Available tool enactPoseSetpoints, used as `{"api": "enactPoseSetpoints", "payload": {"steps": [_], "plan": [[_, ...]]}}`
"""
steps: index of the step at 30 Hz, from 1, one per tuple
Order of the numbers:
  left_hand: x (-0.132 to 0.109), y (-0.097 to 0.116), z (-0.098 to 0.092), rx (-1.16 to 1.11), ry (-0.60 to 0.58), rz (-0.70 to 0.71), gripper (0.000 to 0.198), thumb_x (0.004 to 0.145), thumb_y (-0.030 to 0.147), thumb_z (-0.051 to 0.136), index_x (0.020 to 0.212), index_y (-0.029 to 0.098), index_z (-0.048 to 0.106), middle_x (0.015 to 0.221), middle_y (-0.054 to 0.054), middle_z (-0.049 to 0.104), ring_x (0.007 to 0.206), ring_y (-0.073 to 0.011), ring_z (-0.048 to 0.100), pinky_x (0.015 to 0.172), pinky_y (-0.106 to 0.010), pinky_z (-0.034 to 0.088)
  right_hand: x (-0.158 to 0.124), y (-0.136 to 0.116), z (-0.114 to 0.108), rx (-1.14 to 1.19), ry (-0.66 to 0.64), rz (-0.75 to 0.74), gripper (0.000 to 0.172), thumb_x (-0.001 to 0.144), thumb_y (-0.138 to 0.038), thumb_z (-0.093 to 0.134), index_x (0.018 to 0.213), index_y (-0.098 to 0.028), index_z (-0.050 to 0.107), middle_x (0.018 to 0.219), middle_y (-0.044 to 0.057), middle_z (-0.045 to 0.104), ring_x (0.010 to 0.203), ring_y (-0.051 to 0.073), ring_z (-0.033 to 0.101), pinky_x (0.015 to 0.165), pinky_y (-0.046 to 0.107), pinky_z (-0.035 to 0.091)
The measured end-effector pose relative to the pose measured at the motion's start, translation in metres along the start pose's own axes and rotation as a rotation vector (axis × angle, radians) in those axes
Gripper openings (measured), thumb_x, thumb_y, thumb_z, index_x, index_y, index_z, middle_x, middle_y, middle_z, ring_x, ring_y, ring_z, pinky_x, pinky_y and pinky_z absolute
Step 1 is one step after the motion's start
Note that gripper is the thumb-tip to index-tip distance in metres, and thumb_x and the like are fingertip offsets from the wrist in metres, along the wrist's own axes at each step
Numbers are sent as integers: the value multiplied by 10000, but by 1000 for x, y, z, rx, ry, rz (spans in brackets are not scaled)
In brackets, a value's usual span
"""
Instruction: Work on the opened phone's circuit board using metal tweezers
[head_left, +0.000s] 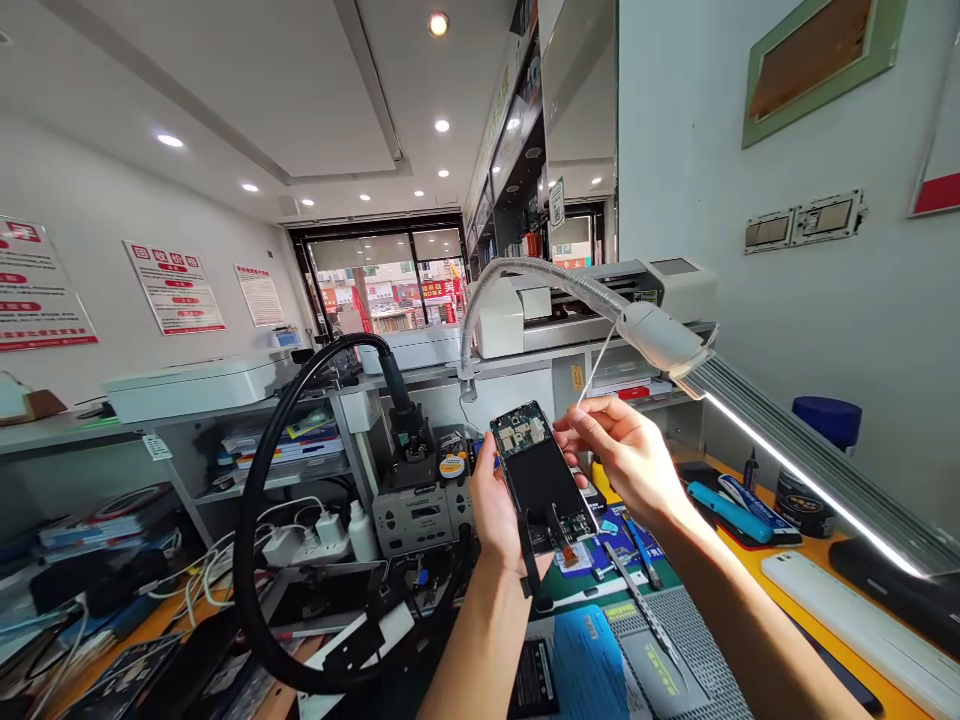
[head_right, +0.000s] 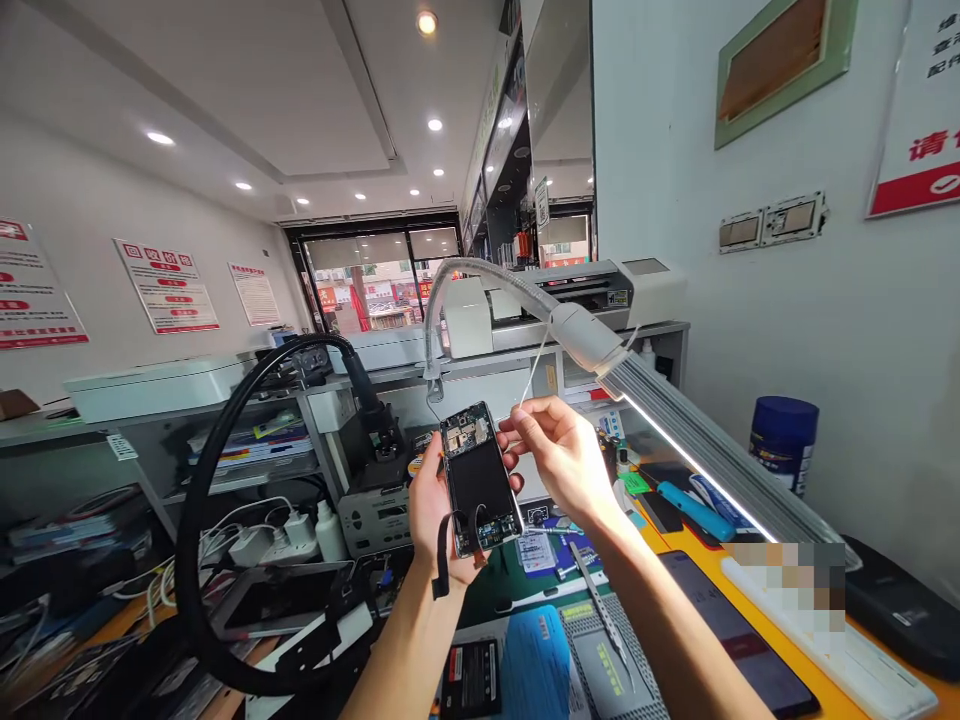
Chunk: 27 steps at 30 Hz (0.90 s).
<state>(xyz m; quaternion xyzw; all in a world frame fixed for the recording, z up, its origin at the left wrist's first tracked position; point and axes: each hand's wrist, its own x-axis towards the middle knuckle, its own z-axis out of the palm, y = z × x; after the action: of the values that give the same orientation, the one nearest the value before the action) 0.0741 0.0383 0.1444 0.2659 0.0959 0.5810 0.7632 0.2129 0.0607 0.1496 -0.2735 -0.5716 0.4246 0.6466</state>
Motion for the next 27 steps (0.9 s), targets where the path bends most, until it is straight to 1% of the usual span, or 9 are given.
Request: {"api": "enactPoseSetpoints", "payload": {"steps": [3, 5, 7, 11, 14, 20, 23, 25, 27], "plan": [[-3, 1, -5, -19, 19, 15, 671, 1011, 596, 341, 994, 67, 754, 860, -137, 739, 767, -239, 697, 759, -399, 601, 3, 6, -4, -35, 75, -20, 222, 1026, -357, 707, 1072, -145, 661, 976, 34, 699, 777, 168, 696, 704, 323, 615], [-5, 3, -9, -5, 22, -21, 729, 992, 648, 336, 986, 48, 751, 813, -147, 727, 717, -247, 688, 719, -409, 596, 4, 11, -5, -67, 137, -3, 250, 1031, -391, 697, 1058, -145, 667, 975, 34, 700, 792, 174, 695, 727, 336, 611], [-6, 5, -12, 17, 25, -44, 774, 983, 675, 316, 958, 36, 753, 771, -155, 720, 680, -261, 688, 685, -417, 590, 3, 15, -6, -99, 136, 57, 274, 1034, -421, 686, 1021, -147, 679, 964, 36, 703, 794, 174, 693, 713, 327, 605], [-12, 9, -17, 50, 28, -21, 756, 998, 652, 290, 988, 61, 762, 811, -164, 748, 742, -292, 726, 707, -424, 597, -4, 19, -3, -106, -57, 193, 274, 1035, -421, 682, 1031, -148, 700, 959, 39, 715, 765, 168, 692, 695, 318, 605], [-20, 13, -24, 80, 25, -33, 719, 1007, 627, 303, 1057, 76, 764, 837, -166, 765, 770, -305, 744, 719, -429, 601, -8, 16, -1, -97, -191, 238, 292, 1031, -433, 679, 1050, -143, 704, 990, 48, 723, 768, 170, 694, 707, 327, 601], [-39, 18, -52, 136, 10, -125, 702, 994, 642, 304, 1115, 125, 763, 807, -149, 768, 740, -306, 746, 727, -440, 594, -18, 18, 11, -146, -380, 323, 280, 955, -429, 732, 881, -159, 747, 899, 53, 754, 768, 195, 709, 772, 358, 583], [-50, 16, -71, 189, 20, -198, 811, 964, 695, 220, 1105, 115, 768, 782, -162, 754, 659, -300, 721, 709, -452, 576, -26, 34, 13, -173, -422, 399, 326, 878, -489, 755, 721, -205, 775, 735, 70, 738, 636, 223, 698, 667, 351, 574], [-55, 14, -84, 239, 55, -235, 833, 951, 689, 211, 1031, 88, 782, 711, -158, 725, 568, -275, 680, 680, -434, 555, -28, 55, 7, -203, -418, 431, 294, 776, -514, 825, 677, -239, 810, 752, 124, 760, 663, 250, 723, 648, 346, 584], [-54, 12, -100, 293, 101, -265, 853, 944, 679, 197, 931, 64, 789, 644, -149, 687, 501, -250, 637, 642, -403, 521, -23, 86, -3, -224, -380, 448, 271, 662, -545, 873, 719, -281, 853, 827, 167, 789, 717, 293, 758, 654, 358, 611]]}}
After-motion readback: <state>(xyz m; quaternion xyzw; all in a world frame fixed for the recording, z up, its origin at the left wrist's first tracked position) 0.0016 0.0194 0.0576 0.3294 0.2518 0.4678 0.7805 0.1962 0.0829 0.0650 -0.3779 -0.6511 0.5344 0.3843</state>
